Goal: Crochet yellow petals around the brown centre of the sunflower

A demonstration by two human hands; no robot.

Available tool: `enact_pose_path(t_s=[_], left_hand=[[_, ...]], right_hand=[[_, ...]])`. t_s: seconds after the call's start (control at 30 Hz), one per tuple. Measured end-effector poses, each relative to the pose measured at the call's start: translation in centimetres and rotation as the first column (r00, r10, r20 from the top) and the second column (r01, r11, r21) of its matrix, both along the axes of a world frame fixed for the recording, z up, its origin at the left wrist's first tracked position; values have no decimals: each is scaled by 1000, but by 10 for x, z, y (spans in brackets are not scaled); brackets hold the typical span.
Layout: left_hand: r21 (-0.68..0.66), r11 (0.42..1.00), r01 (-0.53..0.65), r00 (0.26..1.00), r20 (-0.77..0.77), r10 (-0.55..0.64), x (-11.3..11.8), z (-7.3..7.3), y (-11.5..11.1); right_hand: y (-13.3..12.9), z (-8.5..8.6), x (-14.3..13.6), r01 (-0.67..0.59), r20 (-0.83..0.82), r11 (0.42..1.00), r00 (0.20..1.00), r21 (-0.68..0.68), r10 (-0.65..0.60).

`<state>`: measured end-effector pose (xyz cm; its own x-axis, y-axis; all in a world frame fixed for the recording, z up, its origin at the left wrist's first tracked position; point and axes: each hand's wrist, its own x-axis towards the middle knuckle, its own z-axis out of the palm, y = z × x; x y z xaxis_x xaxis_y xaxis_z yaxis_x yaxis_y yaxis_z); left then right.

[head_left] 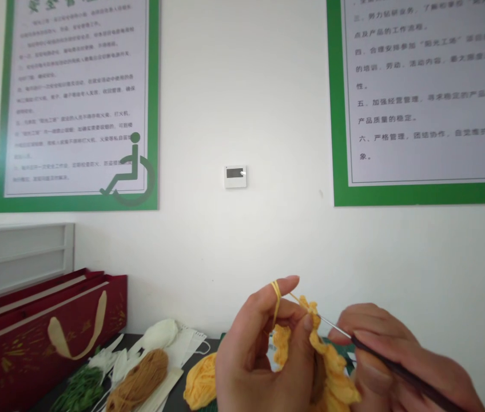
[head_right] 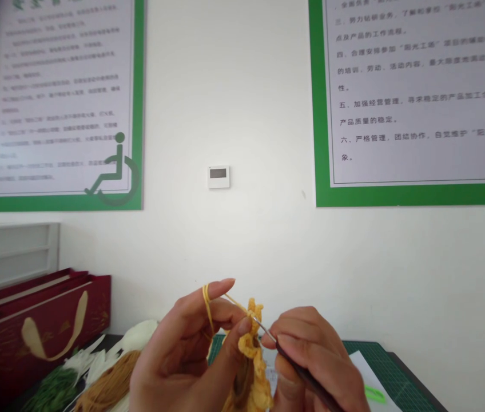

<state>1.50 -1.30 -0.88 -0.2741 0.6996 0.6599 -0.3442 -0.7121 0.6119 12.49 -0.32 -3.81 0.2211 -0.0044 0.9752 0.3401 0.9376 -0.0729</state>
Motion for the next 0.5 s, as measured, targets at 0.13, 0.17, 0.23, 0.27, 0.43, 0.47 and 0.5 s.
enact_pose_path(t_s=[0.13, 0.17, 0.23, 0.27, 0.43, 0.47, 0.5], left_hand=[[-37, 986, 165, 986, -11, -165, -8, 5, -1], [-51, 974, 219, 976, -4, -219, -11, 6, 0], [-74, 949, 308, 951, 17, -307, -15, 9, 3], [-86, 934, 347, 938, 28, -345, -17, 9, 4], [-169, 842, 513, 858, 66, -510, -19, 11, 11], [-177, 836, 520, 853, 64, -518, -18, 11, 11], [-175, 840, 514, 857, 58, -512, -17, 11, 11]], right_hand=[[-5, 7, -8, -229, -324, 965, 929, -124, 179], [-5, 9, -8, -291, -364, 943, 906, -165, 216], [-3, 10, -6, -412, -429, 877, 858, -248, 282], [-2, 11, -5, -473, -446, 834, 835, -285, 322], [1, 16, -2, -780, -548, 483, 625, -399, 556], [1, 17, -4, -818, -574, 418, 576, -396, 582], [1, 17, -5, -842, -596, 375, 540, -388, 594]])
